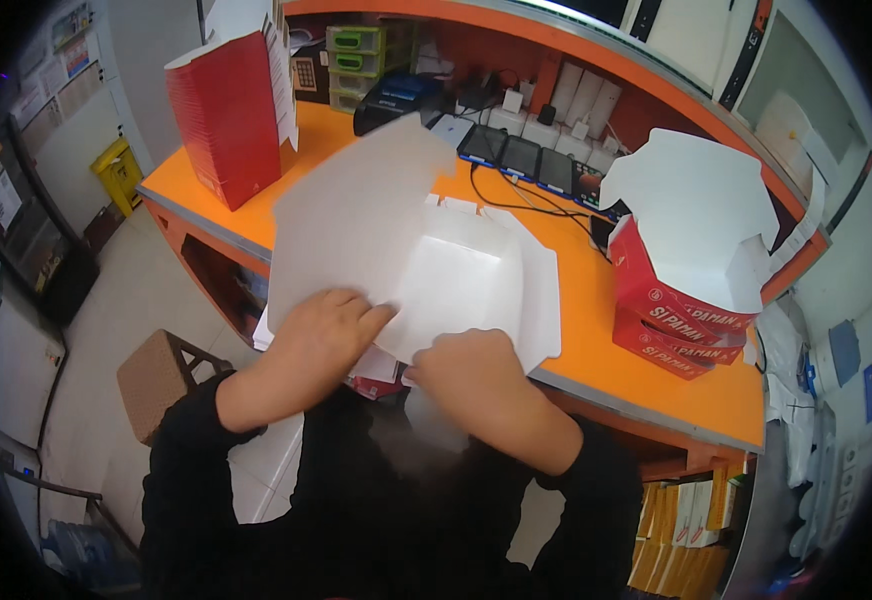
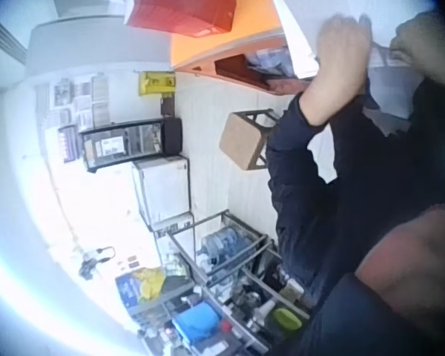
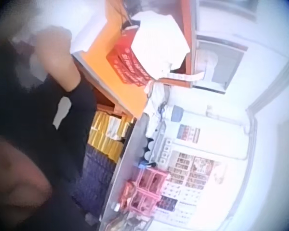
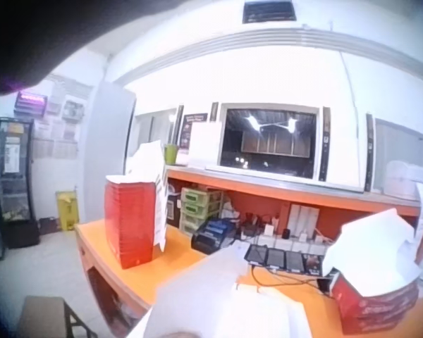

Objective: The person assembles white cardboard boxes by folding the flaps and inserting red paper inserts into the interior. They handle the boxes and inserts by hand, stacking the completed units on the orange desk.

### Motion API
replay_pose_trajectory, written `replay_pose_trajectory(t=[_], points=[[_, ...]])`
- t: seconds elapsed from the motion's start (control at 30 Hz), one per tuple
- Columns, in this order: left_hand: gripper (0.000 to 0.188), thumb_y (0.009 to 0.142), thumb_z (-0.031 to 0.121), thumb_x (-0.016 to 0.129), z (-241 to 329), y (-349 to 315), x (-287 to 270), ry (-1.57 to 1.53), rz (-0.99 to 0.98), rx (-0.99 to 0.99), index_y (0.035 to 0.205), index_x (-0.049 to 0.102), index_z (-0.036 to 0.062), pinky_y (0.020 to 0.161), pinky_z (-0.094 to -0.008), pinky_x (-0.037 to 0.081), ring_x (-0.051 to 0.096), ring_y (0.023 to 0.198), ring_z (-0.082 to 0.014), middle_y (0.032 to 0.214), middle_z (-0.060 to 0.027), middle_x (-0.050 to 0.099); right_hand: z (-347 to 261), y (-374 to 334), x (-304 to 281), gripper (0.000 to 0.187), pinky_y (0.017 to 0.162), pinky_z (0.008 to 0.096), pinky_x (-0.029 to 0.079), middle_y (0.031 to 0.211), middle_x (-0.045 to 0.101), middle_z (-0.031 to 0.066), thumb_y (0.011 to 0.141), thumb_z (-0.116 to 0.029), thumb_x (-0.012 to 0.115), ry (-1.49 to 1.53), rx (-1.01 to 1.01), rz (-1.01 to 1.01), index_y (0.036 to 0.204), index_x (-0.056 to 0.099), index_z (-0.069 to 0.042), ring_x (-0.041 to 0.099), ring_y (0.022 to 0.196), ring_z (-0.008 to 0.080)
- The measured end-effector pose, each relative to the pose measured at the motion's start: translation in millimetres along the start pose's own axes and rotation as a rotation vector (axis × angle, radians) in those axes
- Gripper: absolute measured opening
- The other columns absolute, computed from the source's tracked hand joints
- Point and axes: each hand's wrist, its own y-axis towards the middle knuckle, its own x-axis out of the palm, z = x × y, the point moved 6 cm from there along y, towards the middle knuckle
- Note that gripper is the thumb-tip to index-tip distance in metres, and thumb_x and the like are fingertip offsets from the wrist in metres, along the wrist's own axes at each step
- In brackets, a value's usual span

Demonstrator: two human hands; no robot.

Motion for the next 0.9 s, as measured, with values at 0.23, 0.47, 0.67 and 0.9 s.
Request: replay_pose_trajectory(t=[0.23, 0.47, 0.67, 0.9], points=[[0.03, 0.069, 0.004, 0.065, -19, -32, 6, -0.101, 0.118, 0.18, 0.099, 0.064, 0.0028, 0.078, -0.0371, 0.051, 0.062, 0.088, -0.0295, 0.091, -0.012, 0.062, 66, -7, -4, 0.022, 0.056, 0.0297, 0.045, 0.063, 0.063, 0.0118, 0.079, -0.022, 0.072, 0.484, 0.198, 0.066, 0.084, 0.071, -0.001, 0.058, 0.055, 0.0214], [0.015, 0.075, 0.005, 0.066, -35, -5, 4, -0.161, 0.204, -0.231, 0.088, 0.06, 0.0029, 0.07, -0.0378, 0.049, 0.06, 0.083, -0.031, 0.089, -0.0131, 0.06, 53, 12, 14, 0.015, 0.055, 0.0289, 0.047, 0.062, 0.064, 0.0095, 0.084, -0.012, 0.064, 0.685, 0.209, 0.148, 0.091, 0.07, 0.0, 0.059, 0.049, 0.0142], [0.021, 0.069, 0.005, 0.059, 22, 10, 17, 0.053, 0.173, 0.072, 0.089, 0.06, 0.001, 0.066, -0.0327, 0.05, 0.054, 0.084, -0.0253, 0.086, -0.01, 0.052, 42, 21, 10, 0.02, 0.066, 0.0404, 0.049, 0.074, 0.065, 0.0161, 0.084, -0.021, 0.057, 0.565, 0.182, 0.101, 0.087, 0.071, -0.007, 0.062, 0.07, 0.0346], [0.019, 0.071, 0.006, 0.06, 12, 20, 16, 0.085, 0.184, -0.052, 0.089, 0.061, 0.0003, 0.068, -0.03, 0.051, 0.055, 0.084, -0.025, 0.09, -0.0104, 0.059, 50, -6, -5, 0.018, 0.073, 0.0371, 0.051, 0.078, 0.068, 0.0138, 0.082, -0.021, 0.065, 0.728, 0.305, 0.351, 0.088, 0.069, -0.005, 0.064, 0.071, 0.0317]])
